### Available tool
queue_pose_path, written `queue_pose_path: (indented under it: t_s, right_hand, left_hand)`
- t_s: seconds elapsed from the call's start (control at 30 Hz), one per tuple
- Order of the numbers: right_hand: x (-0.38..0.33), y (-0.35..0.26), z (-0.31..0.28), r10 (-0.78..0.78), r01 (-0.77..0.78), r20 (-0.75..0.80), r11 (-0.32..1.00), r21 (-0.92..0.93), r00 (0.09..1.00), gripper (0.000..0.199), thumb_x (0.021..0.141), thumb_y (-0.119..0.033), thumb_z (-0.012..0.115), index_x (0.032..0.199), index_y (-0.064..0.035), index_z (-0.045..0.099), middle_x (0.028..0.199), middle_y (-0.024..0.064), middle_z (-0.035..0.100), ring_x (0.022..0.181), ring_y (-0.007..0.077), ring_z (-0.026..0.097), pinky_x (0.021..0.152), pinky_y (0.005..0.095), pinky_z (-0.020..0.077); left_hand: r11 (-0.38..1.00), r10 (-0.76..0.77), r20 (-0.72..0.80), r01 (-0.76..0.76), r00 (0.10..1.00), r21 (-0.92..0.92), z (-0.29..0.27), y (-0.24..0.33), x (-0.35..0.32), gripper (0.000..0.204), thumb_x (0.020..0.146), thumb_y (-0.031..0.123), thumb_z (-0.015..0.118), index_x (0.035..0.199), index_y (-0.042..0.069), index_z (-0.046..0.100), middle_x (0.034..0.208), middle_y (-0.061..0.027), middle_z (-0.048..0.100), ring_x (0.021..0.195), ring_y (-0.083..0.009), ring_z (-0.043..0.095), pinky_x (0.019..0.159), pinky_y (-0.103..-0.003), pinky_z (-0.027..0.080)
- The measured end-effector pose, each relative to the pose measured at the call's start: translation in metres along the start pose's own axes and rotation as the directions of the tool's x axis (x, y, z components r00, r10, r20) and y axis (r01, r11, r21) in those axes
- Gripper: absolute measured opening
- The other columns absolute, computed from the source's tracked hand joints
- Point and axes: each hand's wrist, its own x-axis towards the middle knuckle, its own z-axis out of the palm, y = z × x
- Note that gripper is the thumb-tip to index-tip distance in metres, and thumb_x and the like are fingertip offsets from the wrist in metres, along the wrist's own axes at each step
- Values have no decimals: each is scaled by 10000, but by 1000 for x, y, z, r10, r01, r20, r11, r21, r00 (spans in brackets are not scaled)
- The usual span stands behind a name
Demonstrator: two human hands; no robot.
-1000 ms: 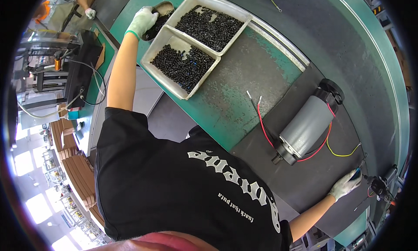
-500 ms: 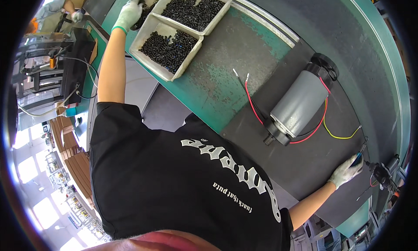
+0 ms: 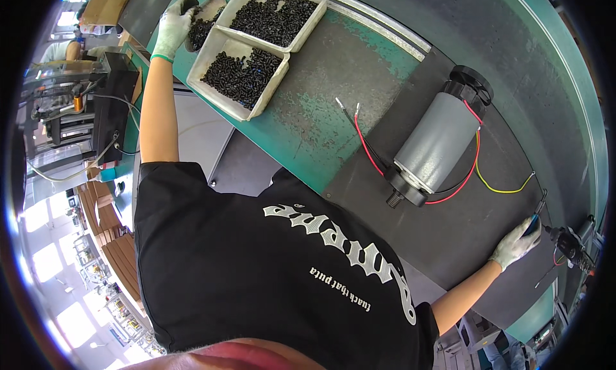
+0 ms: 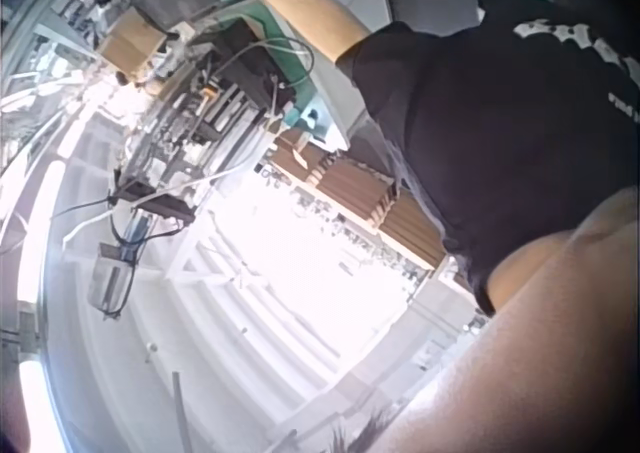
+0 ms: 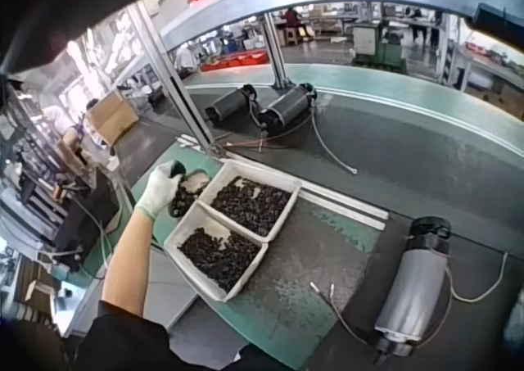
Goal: Assembling industrial motors by attaching cooling fans and securing components using an electric screwdriver and pliers.
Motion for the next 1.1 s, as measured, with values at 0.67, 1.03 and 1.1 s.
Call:
queue_pose_path:
  t_s: [0.67, 1.03, 1.1]
  right_hand:
    - [-1, -1, 1, -21, 21, -31, 1000, 17, 999, 500, 983, -396, 472, 1224, 35, 550, 1209, 230, 555, 1137, 372, 501, 975, 452, 390]
    - [-2, 4, 2, 7, -6, -36, 1000, 24, 999, 521, 974, -418, 480, 1256, 16, 540, 1240, 229, 549, 1174, 372, 488, 996, 444, 381]
    - [-1, 4, 3, 2, -1, -41, 1000, 30, 999, 521, 973, -417, 480, 1255, 17, 540, 1240, 228, 550, 1175, 371, 489, 996, 443, 381]
  left_hand:
    - [988, -141, -276, 120, 951, -93, 7, 9, -23, 199, 872, 137, 613, 1042, 58, 679, 995, -160, 697, 924, -302, 678, 830, -362, 518]
    - [981, 118, -299, -65, 947, 182, 6, 9, -19, 206, 878, 133, 633, 1053, 32, 674, 962, -142, 712, 858, -235, 697, 791, -327, 525]
    - [985, 95, -307, -45, 947, 167, 7, 10, -22, 212, 874, 127, 640, 1059, 28, 672, 952, -132, 716, 839, -213, 692, 777, -319, 524]
